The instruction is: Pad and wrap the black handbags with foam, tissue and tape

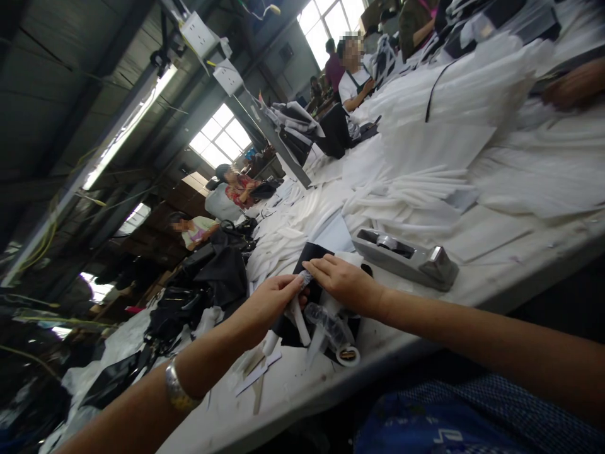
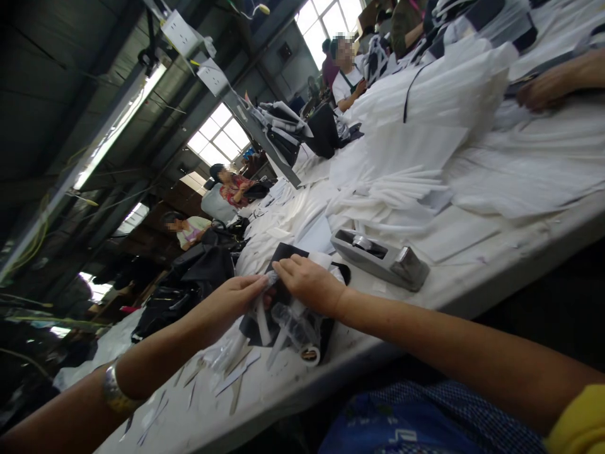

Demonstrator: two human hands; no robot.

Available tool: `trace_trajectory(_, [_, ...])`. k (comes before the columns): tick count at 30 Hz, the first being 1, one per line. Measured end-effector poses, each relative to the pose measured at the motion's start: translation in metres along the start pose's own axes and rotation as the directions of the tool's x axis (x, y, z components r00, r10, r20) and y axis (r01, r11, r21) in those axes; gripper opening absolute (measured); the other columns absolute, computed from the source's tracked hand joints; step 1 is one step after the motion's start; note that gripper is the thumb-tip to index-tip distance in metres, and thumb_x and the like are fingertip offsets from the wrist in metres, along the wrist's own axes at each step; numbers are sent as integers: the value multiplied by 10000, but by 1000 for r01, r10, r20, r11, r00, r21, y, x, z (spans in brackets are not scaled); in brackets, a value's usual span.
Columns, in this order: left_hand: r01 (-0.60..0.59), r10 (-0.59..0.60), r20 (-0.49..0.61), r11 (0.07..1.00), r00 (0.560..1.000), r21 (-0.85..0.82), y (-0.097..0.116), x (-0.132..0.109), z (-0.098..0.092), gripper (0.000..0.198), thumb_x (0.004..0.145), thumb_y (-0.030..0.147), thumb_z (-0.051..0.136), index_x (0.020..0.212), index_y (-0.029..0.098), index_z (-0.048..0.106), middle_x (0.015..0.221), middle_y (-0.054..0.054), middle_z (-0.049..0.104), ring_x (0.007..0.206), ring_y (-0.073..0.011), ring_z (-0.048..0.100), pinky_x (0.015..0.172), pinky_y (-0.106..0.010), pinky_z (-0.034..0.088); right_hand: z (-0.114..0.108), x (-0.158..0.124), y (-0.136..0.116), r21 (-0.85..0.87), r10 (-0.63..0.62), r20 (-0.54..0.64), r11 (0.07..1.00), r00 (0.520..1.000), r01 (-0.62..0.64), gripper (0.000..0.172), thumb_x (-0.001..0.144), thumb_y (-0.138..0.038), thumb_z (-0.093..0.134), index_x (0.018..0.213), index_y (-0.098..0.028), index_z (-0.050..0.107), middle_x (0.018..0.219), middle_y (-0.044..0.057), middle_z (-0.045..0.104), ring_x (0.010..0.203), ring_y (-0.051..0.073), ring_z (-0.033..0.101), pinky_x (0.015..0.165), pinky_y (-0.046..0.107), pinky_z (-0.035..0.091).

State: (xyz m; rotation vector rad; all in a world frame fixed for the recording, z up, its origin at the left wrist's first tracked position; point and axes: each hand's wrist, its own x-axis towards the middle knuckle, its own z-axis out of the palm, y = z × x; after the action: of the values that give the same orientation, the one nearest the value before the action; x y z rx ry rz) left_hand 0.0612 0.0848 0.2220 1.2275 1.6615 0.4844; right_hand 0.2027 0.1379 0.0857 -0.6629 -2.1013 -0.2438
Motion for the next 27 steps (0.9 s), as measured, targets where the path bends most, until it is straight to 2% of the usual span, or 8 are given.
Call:
trace_trajectory(4, [18, -14, 27, 993, 1000, -116, -3, 10, -1, 374, 638, 429, 848, 792, 119, 707, 678, 0, 592, 628, -85, 524, 625, -190, 421, 4, -6, 3, 116, 16, -72, 993, 997, -8, 393, 950, -67, 428, 1328, -39, 530, 1160, 188, 671, 968, 260, 638, 881, 437, 565])
trace_trajectory(8, [-81, 85, 40, 992, 996, -100, -7, 11, 0, 351, 671, 420, 824, 778, 109, 702, 698, 4, 576, 603, -65, 464, 587, -182, 375, 2, -11, 7, 390, 245, -162, 905, 956, -166, 357, 939, -137, 545, 1295, -145, 571, 1213, 135, 652, 1076, 233, 640, 947, 385, 549])
trace_trajectory(11, [-136, 137, 65, 990, 988, -25, -7, 10, 1, 393, 701, 469, 787, 829, 103, 723, 728, -10, 596, 603, -71, 446, 567, -194, 350, -3, -12, 8, 560, 410, -60, 769, 910, -309, 279, 859, -120, 659, 1134, -168, 669, 1099, 96, 660, 962, 203, 668, 877, 334, 567])
trace_trajectory(13, [-166, 163, 64, 985, 985, 46, -7, 10, 2, 406, 723, 479, 760, 885, 107, 738, 736, -16, 607, 614, -82, 452, 574, -203, 351, -6, -12, 8, 629, 457, 39, 679, 889, -377, 269, 810, -90, 701, 1063, -182, 703, 1018, 62, 669, 847, 171, 670, 807, 302, 574])
trace_trajectory(16, [-199, 197, 28, 973, 980, 119, -4, 11, 2, 395, 738, 453, 741, 960, 126, 748, 766, -28, 635, 656, -106, 496, 610, -220, 378, -7, -12, 8, 688, 478, 102, 600, 873, -409, 345, 782, -102, 734, 1108, -208, 702, 1045, 50, 687, 873, 167, 674, 838, 301, 565])
trace_trajectory(19, [-196, 195, 18, 975, 981, 107, -1, 11, 5, 397, 732, 431, 744, 1001, 139, 749, 806, -44, 665, 699, -125, 536, 634, -228, 395, -4, -14, 6, 689, 482, 48, 619, 875, -378, 358, 809, -148, 724, 1159, -217, 692, 1095, 62, 694, 982, 191, 673, 927, 335, 545])
trace_trajectory(22, [-212, 210, 29, 974, 977, 78, 0, 10, 8, 385, 742, 406, 736, 1027, 148, 747, 819, -48, 674, 728, -135, 546, 654, -233, 403, 1, -16, 3, 634, 474, -41, 693, 880, -343, 291, 866, -152, 663, 1152, -196, 701, 1060, 77, 703, 976, 193, 675, 915, 334, 552])
trace_trajectory(27, [-221, 218, 37, 965, 975, 140, 2, 7, 7, 339, 764, 352, 715, 1044, 165, 748, 815, -35, 667, 747, -147, 552, 672, -249, 414, 4, -14, 2, 416, 321, -66, 869, 945, -266, 294, 931, -161, 583, 1211, -128, 662, 1031, 114, 699, 919, 203, 678, 832, 317, 570])
